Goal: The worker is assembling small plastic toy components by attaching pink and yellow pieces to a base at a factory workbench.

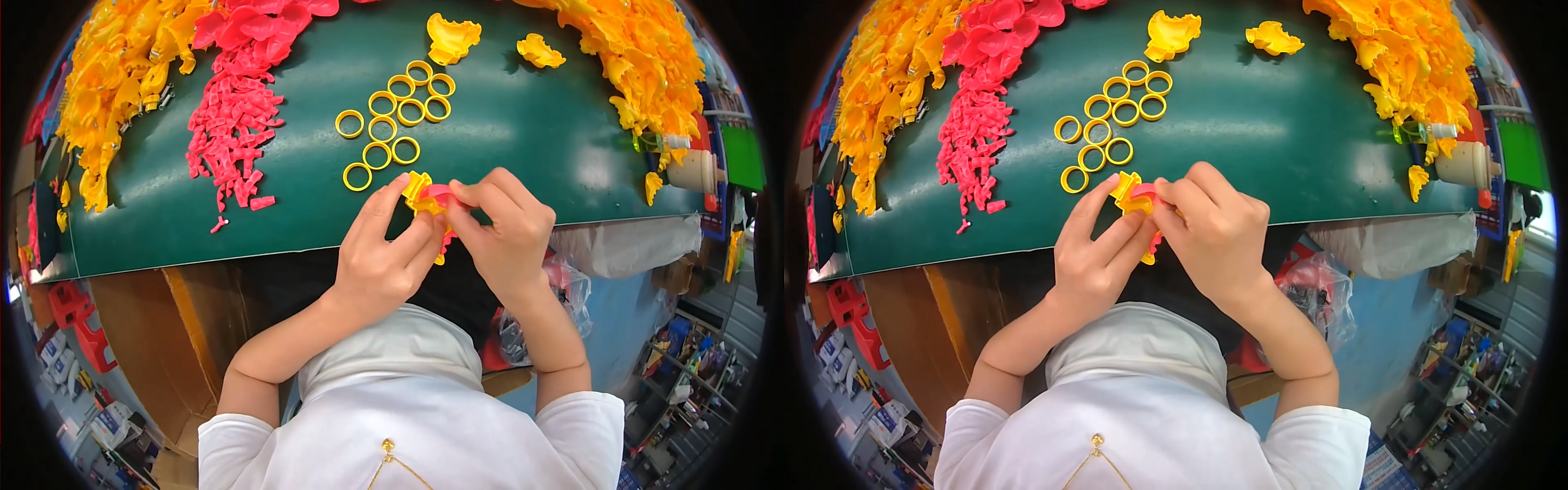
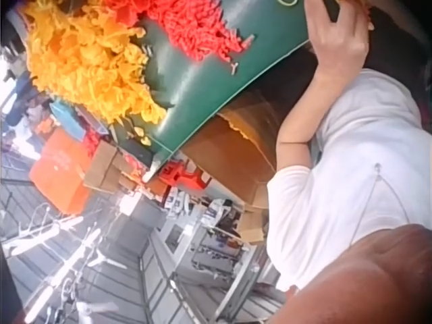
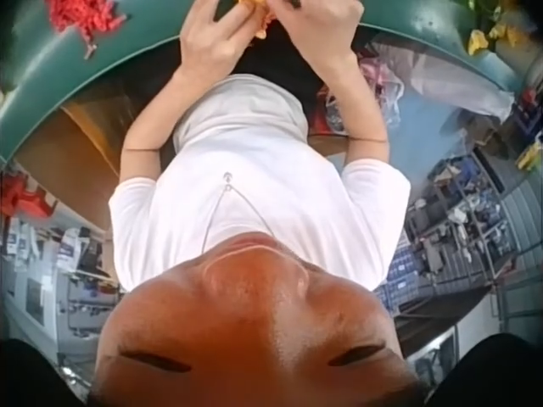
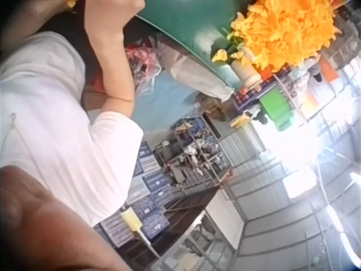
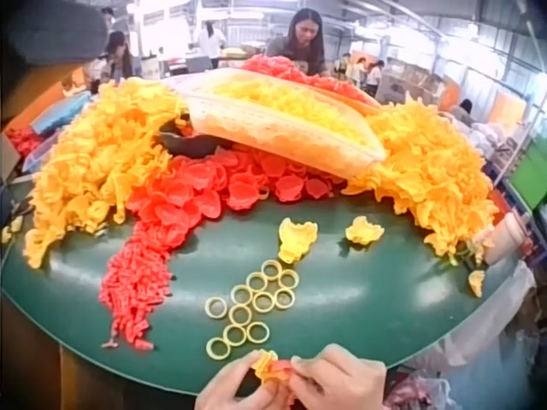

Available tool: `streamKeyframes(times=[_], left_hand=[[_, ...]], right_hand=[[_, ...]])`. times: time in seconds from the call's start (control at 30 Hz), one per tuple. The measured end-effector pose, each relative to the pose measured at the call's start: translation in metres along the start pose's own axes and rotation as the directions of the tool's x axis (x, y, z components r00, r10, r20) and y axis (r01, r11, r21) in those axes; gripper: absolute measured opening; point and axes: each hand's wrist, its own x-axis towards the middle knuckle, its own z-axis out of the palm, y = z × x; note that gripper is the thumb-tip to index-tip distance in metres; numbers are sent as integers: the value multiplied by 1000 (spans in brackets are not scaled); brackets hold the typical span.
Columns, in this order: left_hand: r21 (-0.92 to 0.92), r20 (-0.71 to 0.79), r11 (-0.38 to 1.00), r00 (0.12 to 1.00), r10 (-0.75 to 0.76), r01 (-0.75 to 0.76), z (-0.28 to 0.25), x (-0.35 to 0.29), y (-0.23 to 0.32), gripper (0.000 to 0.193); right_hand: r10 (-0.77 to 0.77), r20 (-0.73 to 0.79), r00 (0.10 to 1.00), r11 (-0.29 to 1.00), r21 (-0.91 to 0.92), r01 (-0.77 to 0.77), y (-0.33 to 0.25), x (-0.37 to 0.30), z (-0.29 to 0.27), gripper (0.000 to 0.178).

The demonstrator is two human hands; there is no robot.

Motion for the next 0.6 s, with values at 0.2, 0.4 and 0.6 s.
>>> streamKeyframes(times=[0.2,0.4,0.6], left_hand=[[-12,-8,999,999,-45,45,0,4,2,13],[-21,2,998,998,-58,58,1,1,2,16],[-15,-2,1000,1000,-24,24,0,0,2,15]], right_hand=[[28,-39,999,999,34,-27,2,-3,3,14],[54,-23,998,998,32,-53,-2,-4,1,14],[24,53,998,1000,17,-25,1,1,-3,13]])
